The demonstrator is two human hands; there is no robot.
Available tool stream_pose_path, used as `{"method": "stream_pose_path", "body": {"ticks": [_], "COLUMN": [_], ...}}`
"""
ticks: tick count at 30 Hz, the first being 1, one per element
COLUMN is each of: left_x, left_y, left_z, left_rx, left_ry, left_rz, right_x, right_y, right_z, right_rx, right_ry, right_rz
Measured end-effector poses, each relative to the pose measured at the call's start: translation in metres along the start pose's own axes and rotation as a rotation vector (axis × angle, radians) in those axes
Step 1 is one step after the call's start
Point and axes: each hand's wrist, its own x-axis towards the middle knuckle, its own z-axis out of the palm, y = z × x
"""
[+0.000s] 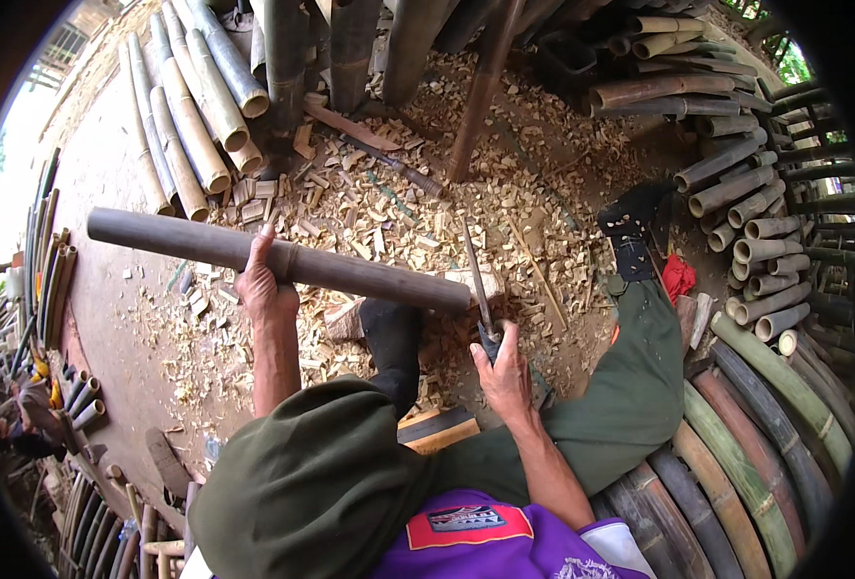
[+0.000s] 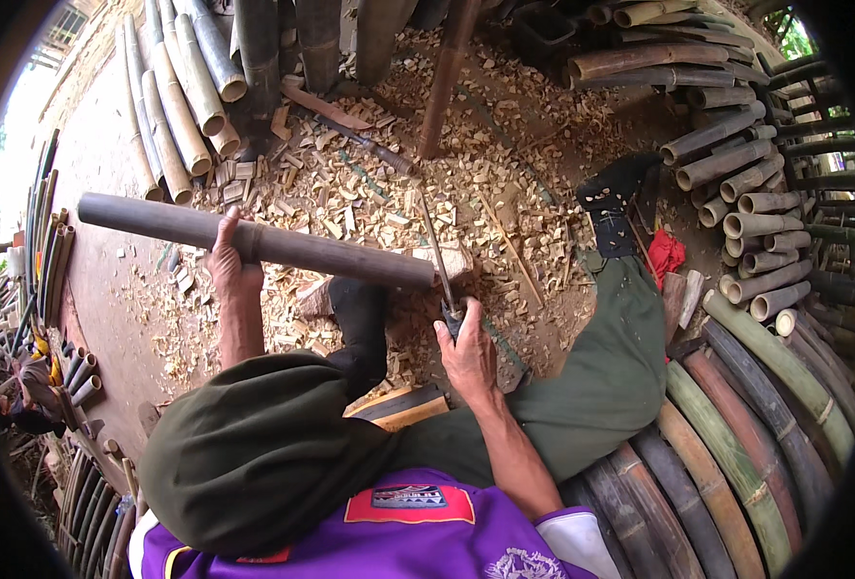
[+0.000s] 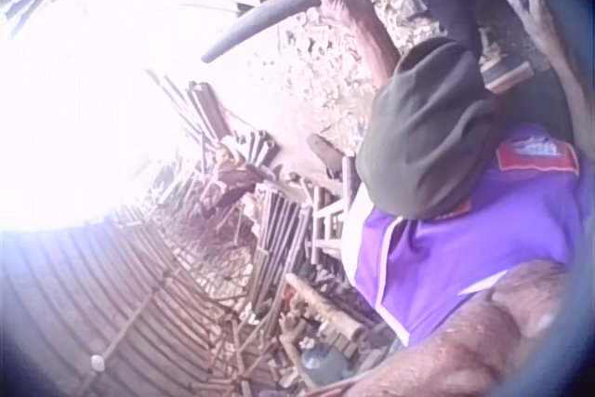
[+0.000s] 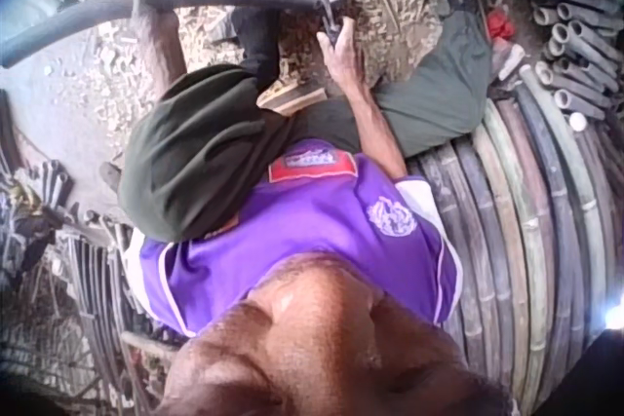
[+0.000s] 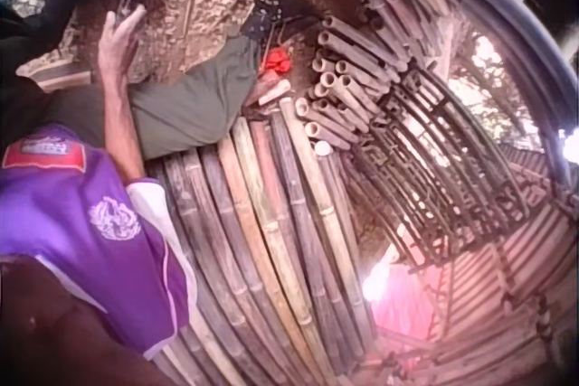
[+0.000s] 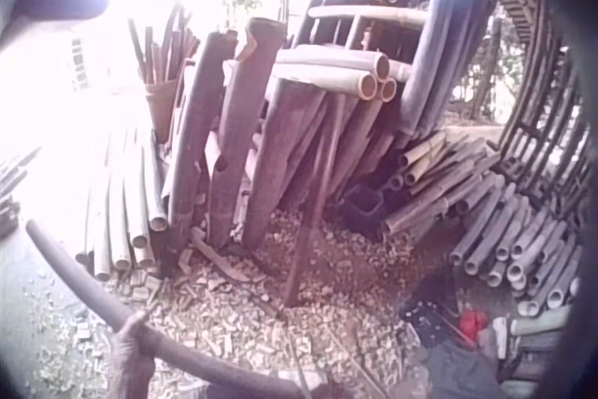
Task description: The person sits on the ground and uses a knife to shave the outer layer off bamboo poles. They repeatedly pick up poles, shave them, and place them back in a stack.
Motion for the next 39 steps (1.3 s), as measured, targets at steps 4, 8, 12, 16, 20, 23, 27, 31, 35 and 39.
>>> {"method": "stream_pose_path", "body": {"ticks": [4, 8, 12, 16, 20, 23, 27, 31, 35, 39], "left_x": [0.010, 0.006, 0.017, 0.014, 0.015, 0.014, 0.002, -0.002, -0.013, -0.021], "left_y": [-0.008, -0.007, -0.013, -0.013, -0.011, -0.013, -0.007, -0.005, 0.000, -0.003], "left_z": [-0.001, 0.010, 0.008, 0.015, 0.018, 0.025, 0.037, 0.047, 0.051, 0.066], "left_rx": [-0.113, -0.061, 0.019, 0.043, 0.050, 0.071, 0.078, 0.082, 0.077, 0.119], "left_ry": [-0.104, -0.117, -0.138, -0.156, -0.186, -0.191, -0.228, -0.221, -0.198, -0.225], "left_rz": [-0.045, 0.064, 0.068, 0.070, 0.116, 0.155, 0.146, 0.230, 0.244, 0.301], "right_x": [0.004, 0.010, 0.009, 0.022, 0.028, 0.009, 0.014, 0.033, 0.006, 0.019], "right_y": [-0.002, -0.010, -0.033, -0.015, -0.026, -0.057, -0.018, -0.025, -0.072, -0.016], "right_z": [-0.004, -0.007, -0.014, 0.003, -0.002, -0.024, 0.002, 0.001, -0.023, 0.006], "right_rx": [-0.032, -0.070, -0.063, -0.170, -0.157, -0.090, -0.027, -0.281, -0.113, -0.216], "right_ry": [-0.044, -0.025, 0.086, 0.027, -0.010, 0.109, 0.161, -0.031, 0.117, 0.011], "right_rz": [-0.016, -0.096, -0.274, -0.177, -0.149, -0.293, -0.305, -0.137, -0.274, -0.057]}}
